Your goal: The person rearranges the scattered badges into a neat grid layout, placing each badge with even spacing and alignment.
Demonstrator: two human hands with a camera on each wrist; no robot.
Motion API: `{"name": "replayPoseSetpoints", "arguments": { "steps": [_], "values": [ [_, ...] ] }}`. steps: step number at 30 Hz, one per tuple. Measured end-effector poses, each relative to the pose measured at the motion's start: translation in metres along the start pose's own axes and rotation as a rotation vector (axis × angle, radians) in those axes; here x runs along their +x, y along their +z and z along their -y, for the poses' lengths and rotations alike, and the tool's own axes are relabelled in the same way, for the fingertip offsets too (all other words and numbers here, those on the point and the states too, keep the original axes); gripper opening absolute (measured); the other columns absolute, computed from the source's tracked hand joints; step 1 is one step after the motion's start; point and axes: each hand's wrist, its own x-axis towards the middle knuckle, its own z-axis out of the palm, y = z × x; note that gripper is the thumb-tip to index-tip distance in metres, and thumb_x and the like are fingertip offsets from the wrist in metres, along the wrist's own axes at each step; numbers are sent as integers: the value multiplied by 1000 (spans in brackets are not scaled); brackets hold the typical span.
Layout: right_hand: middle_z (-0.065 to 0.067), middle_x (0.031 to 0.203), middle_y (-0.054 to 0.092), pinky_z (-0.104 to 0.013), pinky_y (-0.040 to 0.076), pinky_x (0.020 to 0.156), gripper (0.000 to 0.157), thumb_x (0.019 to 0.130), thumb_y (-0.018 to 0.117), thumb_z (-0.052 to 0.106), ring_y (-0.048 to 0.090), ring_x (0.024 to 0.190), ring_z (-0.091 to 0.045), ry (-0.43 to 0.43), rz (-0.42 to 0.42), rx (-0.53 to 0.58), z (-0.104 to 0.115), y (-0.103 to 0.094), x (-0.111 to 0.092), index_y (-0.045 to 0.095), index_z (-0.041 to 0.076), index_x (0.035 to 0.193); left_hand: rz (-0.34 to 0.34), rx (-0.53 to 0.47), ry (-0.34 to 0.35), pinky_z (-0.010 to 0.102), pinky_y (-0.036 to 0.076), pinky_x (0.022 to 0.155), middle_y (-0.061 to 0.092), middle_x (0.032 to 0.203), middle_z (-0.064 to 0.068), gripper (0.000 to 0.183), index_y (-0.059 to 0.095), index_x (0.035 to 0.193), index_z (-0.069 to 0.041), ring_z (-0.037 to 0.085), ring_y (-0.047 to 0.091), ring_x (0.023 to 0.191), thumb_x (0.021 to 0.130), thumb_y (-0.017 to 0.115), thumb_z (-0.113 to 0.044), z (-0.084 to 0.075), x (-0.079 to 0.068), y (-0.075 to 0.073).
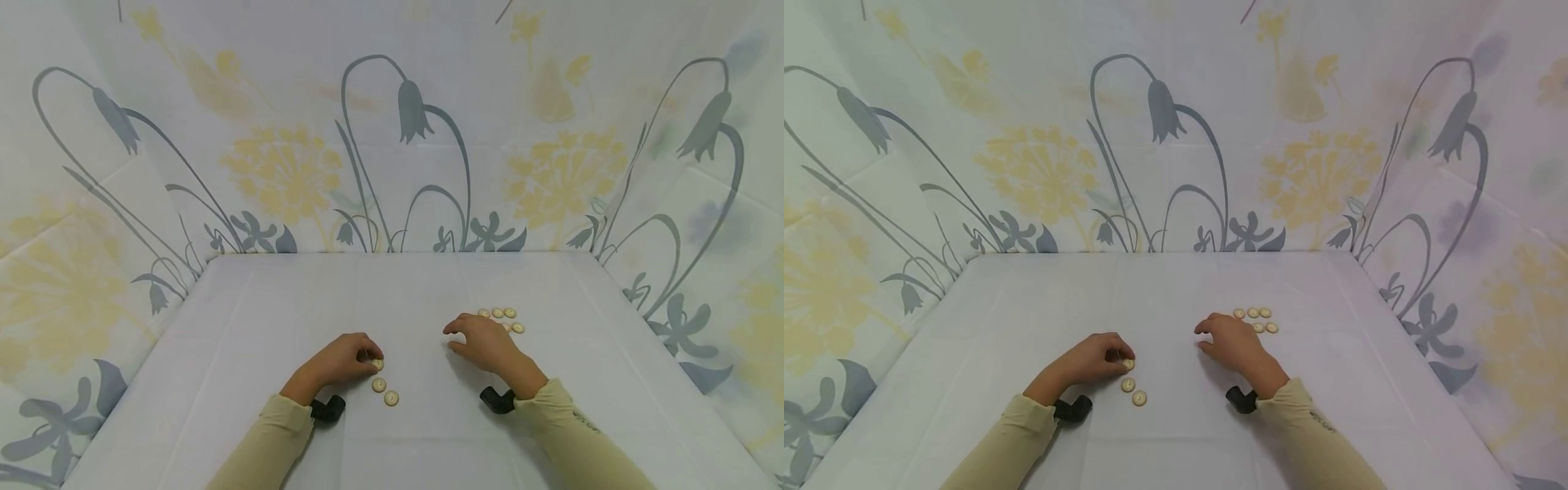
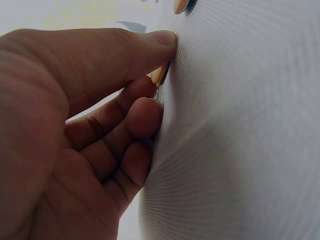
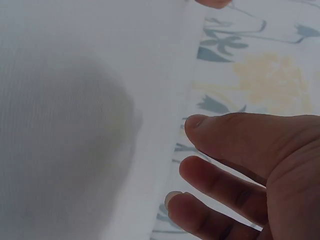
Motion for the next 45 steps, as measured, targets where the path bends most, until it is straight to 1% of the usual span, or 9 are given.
{"name": "replayPoseSetpoints", "arguments": {
  "steps": [6, 10, 13, 20, 26, 32, 40, 45],
  "values": [
    [4, 107, 69, -32, 52, 73, 22, 85, 73, 23, 67, 98, -18, -14, 30, 32, 10, 7, 0, 73, 19, 107, 7, -9, 6, 29, 46, 75, 63, 93, -7, 17, 73, 103, -15, 10, 54, 83, 86, 73, -17, -2, 0, 0],
    [4, 106, 69, -34, 53, 75, 21, 85, 73, 22, 67, 99, -19, -33, 36, 41, 19, 9, 1, 74, 19, 105, 1, 6, 6, 27, 45, 75, 62, 91, -8, 17, 74, 103, -16, 9, 53, 82, 86, 73, -18, -1, 0, 1],
    [5, 105, 69, -36, 53, 77, 20, 85, 73, 22, 67, 98, -20, -52, 41, 46, 26, 11, 3, 74, 19, 105, -2, 18, 5, 26, 45, 74, 62, 90, -9, 17, 74, 102, -17, 8, 53, 81, 86, 73, -18, 0, 0, 1],
    [6, 103, 69, -34, 52, 70, 19, 85, 73, 23, 67, 94, -18, -117, 54, 34, 41, 17, 7, 74, 21, 104, -8, 22, 7, 25, 46, 74, 62, 90, -9, 17, 74, 102, -18, 6, 53, 80, 85, 74, -19, 1, 0, 0],
    [6, 105, 69, -35, 51, 73, 20, 86, 72, 24, 67, 93, -17, -147, 92, 45, 53, 20, 8, 74, 22, 106, -3, 17, 6, 25, 46, 73, 62, 91, -8, 17, 73, 103, -16, 7, 53, 80, 86, 73, -18, 1, 1, 0],
    [9, 103, 69, -31, 50, 69, 21, 85, 72, 25, 66, 89, -13, -194, 118, 23, 61, 24, 7, 74, 24, 105, -3, 16, 17, 26, 46, 73, 62, 91, -8, 16, 74, 102, -16, 8, 54, 80, 86, 73, -18, 0, 1, 0],
    [10, 104, 69, -31, 51, 73, 20, 86, 72, 24, 65, 92, -11, -244, 167, 48, 70, 24, 4, 74, 23, 106, 4, 4, 1, 28, 46, 74, 63, 92, -7, 17, 73, 102, -16, 9, 54, 81, 86, 73, -18, 0, 1, 1],
    [10, 104, 69, -29, 51, 72, 20, 85, 71, 24, 65, 90, -9, -280, 171, 44, 75, 25, 5, 74, 23, 105, 4, 14, -3, 26, 46, 73, 63, 92, -8, 18, 73, 103, -16, 8, 54, 81, 86, 74, -19, -1, 1, -1]
  ]
}}
